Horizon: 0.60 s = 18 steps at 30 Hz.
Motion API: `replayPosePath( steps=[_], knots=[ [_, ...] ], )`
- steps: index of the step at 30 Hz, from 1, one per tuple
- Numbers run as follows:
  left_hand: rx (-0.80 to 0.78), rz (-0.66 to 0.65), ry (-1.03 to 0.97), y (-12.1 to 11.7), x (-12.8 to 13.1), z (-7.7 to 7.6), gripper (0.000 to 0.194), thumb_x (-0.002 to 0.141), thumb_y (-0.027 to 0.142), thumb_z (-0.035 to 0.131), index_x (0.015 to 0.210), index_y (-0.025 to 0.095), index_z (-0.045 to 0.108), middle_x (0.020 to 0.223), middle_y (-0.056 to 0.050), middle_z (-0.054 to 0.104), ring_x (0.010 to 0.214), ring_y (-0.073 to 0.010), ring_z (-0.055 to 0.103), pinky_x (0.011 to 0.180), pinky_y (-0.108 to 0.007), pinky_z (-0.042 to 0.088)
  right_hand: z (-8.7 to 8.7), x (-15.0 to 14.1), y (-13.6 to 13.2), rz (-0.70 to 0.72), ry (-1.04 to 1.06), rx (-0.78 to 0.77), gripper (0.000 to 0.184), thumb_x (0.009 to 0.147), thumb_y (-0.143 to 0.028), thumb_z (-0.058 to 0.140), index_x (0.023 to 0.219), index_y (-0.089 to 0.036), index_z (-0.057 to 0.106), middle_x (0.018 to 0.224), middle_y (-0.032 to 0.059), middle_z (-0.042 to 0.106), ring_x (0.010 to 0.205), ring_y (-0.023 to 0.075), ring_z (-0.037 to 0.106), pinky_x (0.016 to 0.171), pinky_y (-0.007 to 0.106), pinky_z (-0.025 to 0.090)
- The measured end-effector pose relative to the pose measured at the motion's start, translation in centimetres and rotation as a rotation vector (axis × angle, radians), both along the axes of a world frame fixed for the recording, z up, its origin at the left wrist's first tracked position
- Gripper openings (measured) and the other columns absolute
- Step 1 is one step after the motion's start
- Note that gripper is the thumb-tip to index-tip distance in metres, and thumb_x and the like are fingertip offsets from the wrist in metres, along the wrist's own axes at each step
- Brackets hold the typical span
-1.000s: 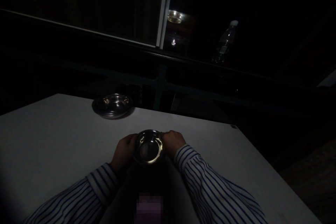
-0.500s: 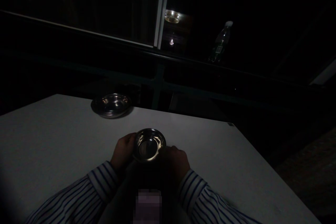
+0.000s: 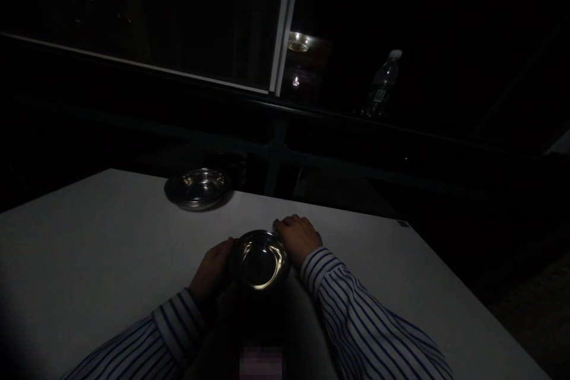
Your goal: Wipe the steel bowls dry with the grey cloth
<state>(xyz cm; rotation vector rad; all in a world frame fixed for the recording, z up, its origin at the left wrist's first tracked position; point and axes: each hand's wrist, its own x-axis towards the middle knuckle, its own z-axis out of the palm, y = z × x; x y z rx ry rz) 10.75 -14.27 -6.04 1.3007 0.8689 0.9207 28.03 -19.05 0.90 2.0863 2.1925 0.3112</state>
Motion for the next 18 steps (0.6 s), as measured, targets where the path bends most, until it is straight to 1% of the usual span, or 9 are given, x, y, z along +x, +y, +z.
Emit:
replayPosePath(
  steps=[3,6,12,18],
  knots=[
    [-0.024,0.011,0.004,-0.1,-0.1,0.4,0.041,0.076,0.046,0.039,0.075,0.012,0.062,0.072,-0.009,0.068,0.067,-0.0192,0.06,0.065,-0.031,0.045,0.1,-0.1,0.5,0.057,-0.036,-0.037,0.027,0.087,-0.023,0.038,0.108,-0.02,0.054,0.098,0.0079,0.059,0.093,0.0214,0.05,0.074,0.033,0.034],
    [-0.03,0.025,0.026,0.0,-0.1,0.5,0.037,0.075,0.044,0.04,0.071,0.013,0.06,0.067,-0.007,0.066,0.062,-0.0177,0.058,0.061,-0.03,0.044,-0.3,-0.7,1.4,0.119,-0.081,-0.067,0.025,0.086,-0.018,0.038,0.1,-0.017,0.058,0.093,0.009,0.06,0.092,0.0226,0.05,0.073,0.035,0.035],
    [0.085,0.028,0.099,0.4,-0.1,0.7,0.032,0.075,0.038,0.034,0.06,0.018,0.054,0.062,-0.005,0.062,0.06,-0.0167,0.055,0.057,-0.028,0.043,-0.7,-2.8,2.9,0.235,-0.125,-0.056,0.024,0.085,-0.016,0.039,0.098,-0.015,0.059,0.097,0.0092,0.058,0.095,0.0243,0.048,0.075,0.037,0.037],
    [0.116,0.034,0.145,0.3,-0.4,1.3,0.031,0.074,0.037,0.033,0.063,0.018,0.055,0.065,-0.005,0.061,0.064,-0.0175,0.054,0.061,-0.029,0.043,-0.3,-4.3,3.4,0.316,-0.107,-0.067,0.024,0.085,-0.018,0.041,0.1,-0.016,0.059,0.096,0.0077,0.059,0.094,0.0235,0.049,0.074,0.036,0.039]
  ],
)
